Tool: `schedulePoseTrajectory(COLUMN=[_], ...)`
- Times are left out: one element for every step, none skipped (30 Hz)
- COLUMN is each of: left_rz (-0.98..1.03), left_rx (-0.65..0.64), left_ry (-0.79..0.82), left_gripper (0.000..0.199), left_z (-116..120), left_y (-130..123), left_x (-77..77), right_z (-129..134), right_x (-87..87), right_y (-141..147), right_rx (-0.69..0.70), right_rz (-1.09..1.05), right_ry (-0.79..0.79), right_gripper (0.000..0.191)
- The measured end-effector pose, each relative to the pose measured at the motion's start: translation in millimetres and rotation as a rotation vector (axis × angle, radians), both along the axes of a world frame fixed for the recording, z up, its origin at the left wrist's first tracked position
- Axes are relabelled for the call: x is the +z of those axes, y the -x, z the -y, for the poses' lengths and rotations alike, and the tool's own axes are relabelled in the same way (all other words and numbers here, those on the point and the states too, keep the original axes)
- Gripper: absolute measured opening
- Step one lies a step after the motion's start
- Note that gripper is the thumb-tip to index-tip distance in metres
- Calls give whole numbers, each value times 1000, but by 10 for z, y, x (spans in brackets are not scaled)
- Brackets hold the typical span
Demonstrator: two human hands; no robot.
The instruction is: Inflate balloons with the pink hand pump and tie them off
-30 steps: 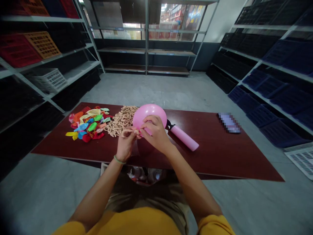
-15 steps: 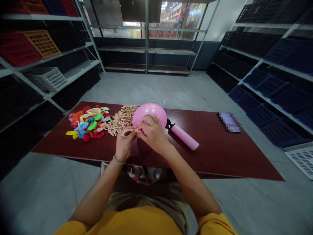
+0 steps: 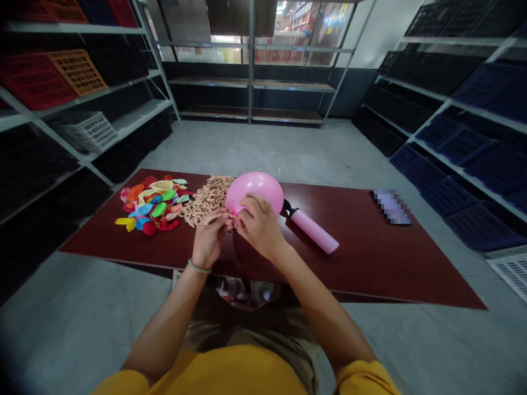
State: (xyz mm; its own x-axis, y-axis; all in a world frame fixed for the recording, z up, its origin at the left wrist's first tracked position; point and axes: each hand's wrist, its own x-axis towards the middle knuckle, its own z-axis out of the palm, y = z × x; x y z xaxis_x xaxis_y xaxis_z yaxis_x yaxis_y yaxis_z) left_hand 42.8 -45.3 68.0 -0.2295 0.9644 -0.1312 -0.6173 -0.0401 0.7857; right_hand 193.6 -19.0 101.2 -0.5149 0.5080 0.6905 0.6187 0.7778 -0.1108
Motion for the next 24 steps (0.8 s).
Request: schedulePoseTrajectory(left_rz=[10,17,21,24,28,34,39,40,38,33,26,20,17,19,25,36,50,65,81,96,112,128,146,170], left_rx=[0,-3,-3,-1,7,16,27,35,40,42,44,46,48,48,47,46,40,27,10,-10,-26,-37,-36,-24], left_ry=[5,8,10,10,7,5,3,2,3,4,5,6,7,9,13,19,26,33,38,39,37,31,22,12], left_gripper=[33,33,33,32,31,31,30,30,30,30,29,28,28,28,28,29,30,31,31,31,30,29,28,27], left_z=[-8,-16,-23,-30,-36,-41,-45,-48,-50,-51,-52,-52,-52,-51,-51,-50,-50,-51,-53,-58,-65,-74,-86,-99], left_y=[6,13,20,26,33,39,46,52,58,63,66,68,67,63,58,52,47,42,40,40,44,51,61,73], left_x=[-7,-15,-21,-27,-32,-36,-39,-41,-42,-44,-46,-50,-55,-62,-69,-77,-85,-90,-94,-94,-93,-89,-85,-80], right_z=[-2,-5,-8,-12,-15,-18,-19,-18,-16,-12,-8,-4,-2,0,-1,-3,-6,-10,-14,-17,-19,-18,-15,-10], right_x=[-14,-30,-49,-69,-90,-111,-131,-149,-164,-177,-188,-198,-208,-218,-229,-240,-248,-254,-256,-253,-247,-239,-235,-238], right_y=[-1,-4,-8,-12,-15,-18,-19,-18,-17,-15,-13,-12,-12,-13,-15,-19,-24,-30,-37,-44,-52,-61,-70,-79], right_rx=[-4,-7,-10,-12,-13,-13,-12,-11,-11,-12,-13,-13,-15,-17,-19,-23,-29,-34,-37,-38,-37,-36,-41,-58], right_rz=[6,11,16,23,29,33,35,36,34,30,26,23,20,22,27,33,37,37,27,4,-31,-80,-145,-225], right_ry=[0,3,6,7,1,-12,-30,-48,-65,-78,-85,-87,-86,-81,-74,-70,-71,-75,-79,-80,-74,-58,-37,-13], right_gripper=[9,9,9,9,9,9,10,10,11,11,11,11,11,11,12,12,12,12,11,11,11,13,18,24])
